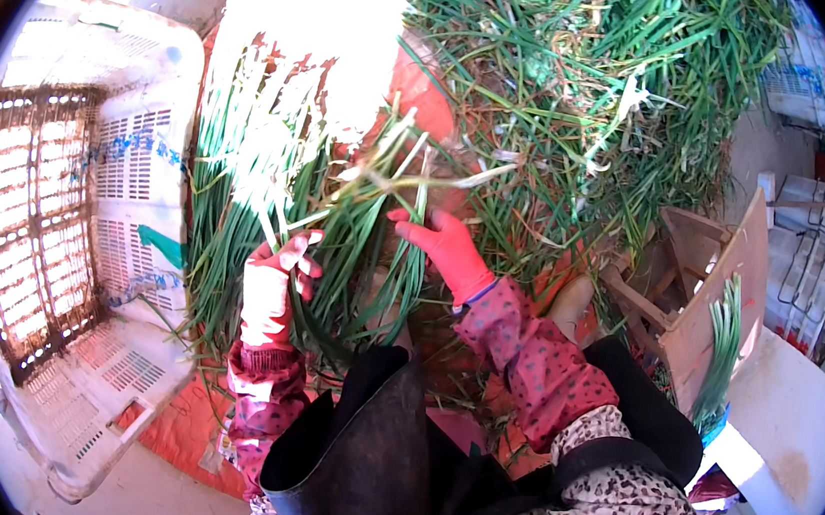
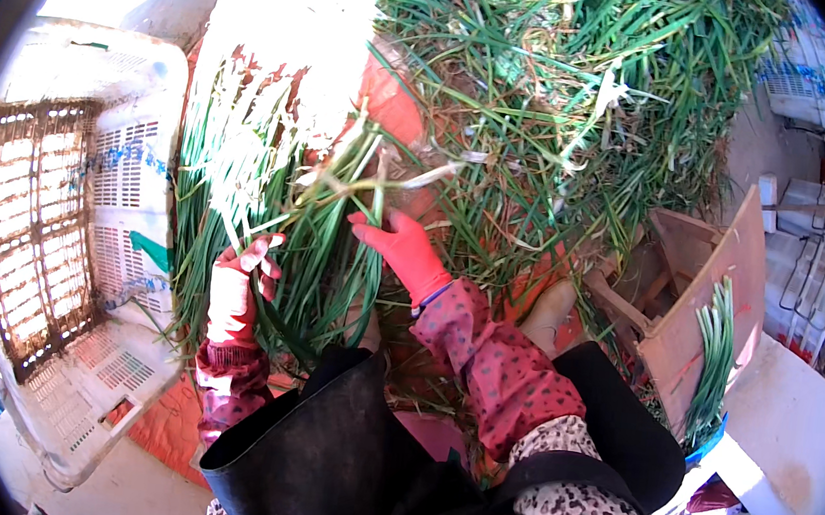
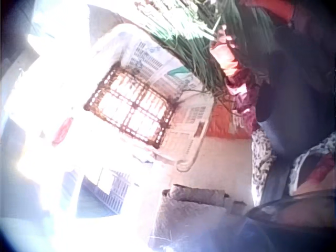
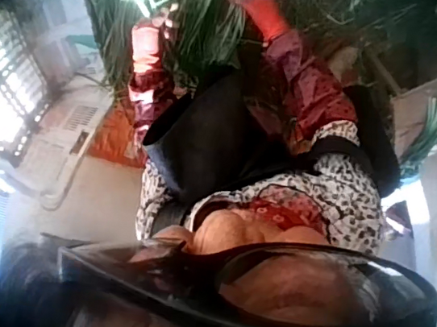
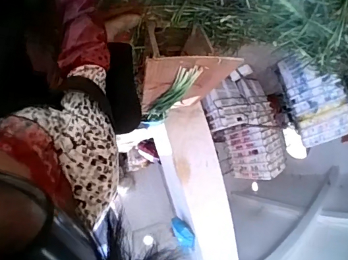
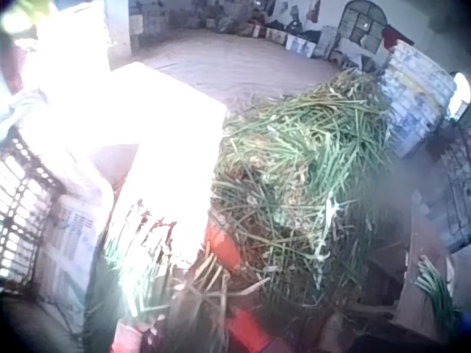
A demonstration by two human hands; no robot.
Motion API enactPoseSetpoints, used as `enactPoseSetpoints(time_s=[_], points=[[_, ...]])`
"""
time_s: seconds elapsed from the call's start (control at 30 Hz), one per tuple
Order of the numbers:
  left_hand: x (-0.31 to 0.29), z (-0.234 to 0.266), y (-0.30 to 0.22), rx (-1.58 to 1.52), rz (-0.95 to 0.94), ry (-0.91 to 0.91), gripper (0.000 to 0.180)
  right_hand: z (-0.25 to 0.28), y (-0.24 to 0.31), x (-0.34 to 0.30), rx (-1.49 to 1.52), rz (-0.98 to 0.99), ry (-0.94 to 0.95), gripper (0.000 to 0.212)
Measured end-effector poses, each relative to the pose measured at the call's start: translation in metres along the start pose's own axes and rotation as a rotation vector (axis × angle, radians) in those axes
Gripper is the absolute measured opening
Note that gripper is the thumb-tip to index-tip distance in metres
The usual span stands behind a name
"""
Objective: The person bundles green onions together by hand and ties them with a red string. Then the person sorts individual green onions while sitting on the floor, stripping off outer layers and roots.
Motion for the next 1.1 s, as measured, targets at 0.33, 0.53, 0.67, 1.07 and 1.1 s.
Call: enactPoseSetpoints(time_s=[0.33,0.53,0.67,1.07,1.1], points=[[-0.011,-0.05,0.002,0.205,0.049,0.128,0.025,0.006,-0.007,-0.042,0.033,-0.152,0.052,0.025],[-0.006,-0.076,0.055,0.239,-0.014,0.339,0.036,-0.01,0.007,-0.037,-0.074,-0.178,0.076,0.035],[-0.008,-0.089,0.052,0.266,0.155,0.402,0.032,0.014,0.0,-0.028,-0.201,-0.275,-0.013,0.032],[-0.027,-0.038,0.063,0.044,0.376,0.395,0.019,0.242,0.049,-0.029,-1.103,-0.073,-0.764,0.045],[-0.029,-0.034,0.067,0.024,0.38,0.37,0.02,0.208,0.057,-0.031,-1.228,0.007,-0.736,0.048]])
Point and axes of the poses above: each hand's wrist, its own x-axis towards the middle knuckle, its own z-axis out of the back of the hand, y = z × x, the point moved 5 cm from there along x, towards the middle knuckle, and after that the axes turned 10 degrees about -z, right-handed, at the moved point
